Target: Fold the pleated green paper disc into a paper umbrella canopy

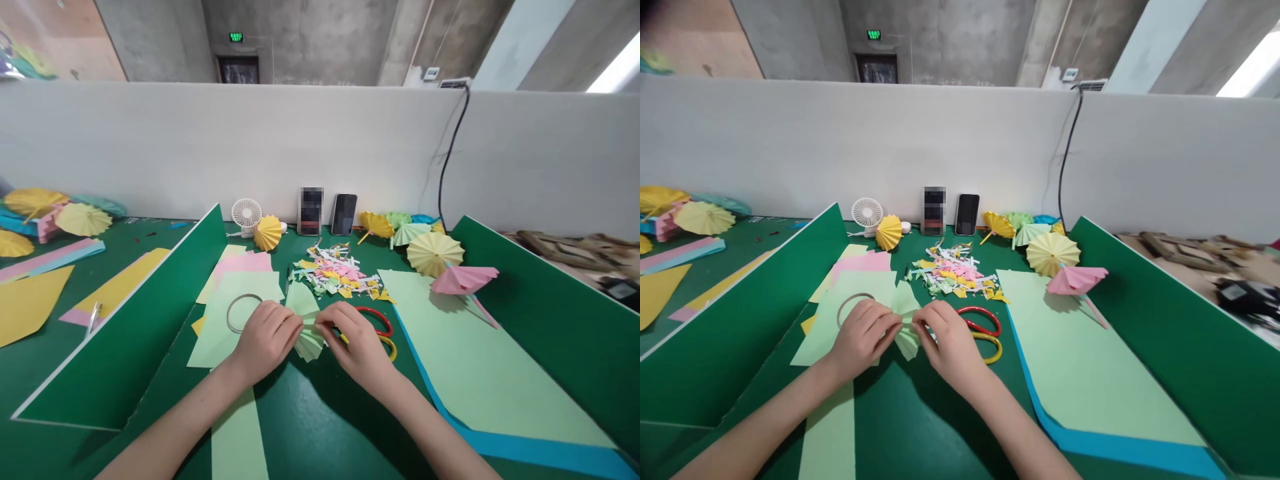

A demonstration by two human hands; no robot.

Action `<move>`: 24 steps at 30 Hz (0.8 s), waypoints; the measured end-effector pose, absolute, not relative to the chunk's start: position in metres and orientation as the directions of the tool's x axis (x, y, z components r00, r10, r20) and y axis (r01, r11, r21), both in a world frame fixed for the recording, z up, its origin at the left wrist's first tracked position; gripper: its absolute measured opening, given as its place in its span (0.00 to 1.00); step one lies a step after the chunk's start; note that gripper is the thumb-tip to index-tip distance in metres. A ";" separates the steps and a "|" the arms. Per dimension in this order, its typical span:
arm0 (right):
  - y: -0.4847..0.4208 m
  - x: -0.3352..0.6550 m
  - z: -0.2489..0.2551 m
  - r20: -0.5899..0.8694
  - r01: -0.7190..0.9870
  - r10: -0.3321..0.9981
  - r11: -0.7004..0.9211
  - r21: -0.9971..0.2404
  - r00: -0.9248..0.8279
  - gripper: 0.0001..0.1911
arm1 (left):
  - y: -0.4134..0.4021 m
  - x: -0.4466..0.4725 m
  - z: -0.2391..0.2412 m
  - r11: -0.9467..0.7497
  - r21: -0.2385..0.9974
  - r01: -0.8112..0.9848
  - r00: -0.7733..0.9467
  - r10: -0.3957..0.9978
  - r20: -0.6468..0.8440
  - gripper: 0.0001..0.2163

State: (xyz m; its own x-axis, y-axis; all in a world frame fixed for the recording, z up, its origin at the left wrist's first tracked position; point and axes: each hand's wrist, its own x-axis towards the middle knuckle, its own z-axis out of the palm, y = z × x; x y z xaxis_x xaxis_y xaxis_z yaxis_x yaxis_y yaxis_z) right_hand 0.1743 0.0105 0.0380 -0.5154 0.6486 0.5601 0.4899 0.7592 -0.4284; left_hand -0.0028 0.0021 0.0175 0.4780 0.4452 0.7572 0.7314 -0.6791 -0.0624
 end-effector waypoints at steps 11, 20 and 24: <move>0.023 0.192 0.048 0.576 0.548 0.743 0.654 -0.521 -0.340 0.04 | 0.008 -0.007 0.016 -0.644 -0.132 0.753 0.506 0.440 0.742 0.03; 0.017 0.179 0.036 0.502 0.470 0.719 0.695 -0.544 -0.481 0.07 | 0.002 -0.002 0.012 -0.652 -0.236 0.721 0.589 0.397 0.704 0.03; 0.018 0.179 0.034 0.530 0.537 0.678 0.732 -0.420 -0.510 0.09 | 0.003 -0.002 0.012 -0.637 -0.238 0.733 0.587 0.416 0.695 0.03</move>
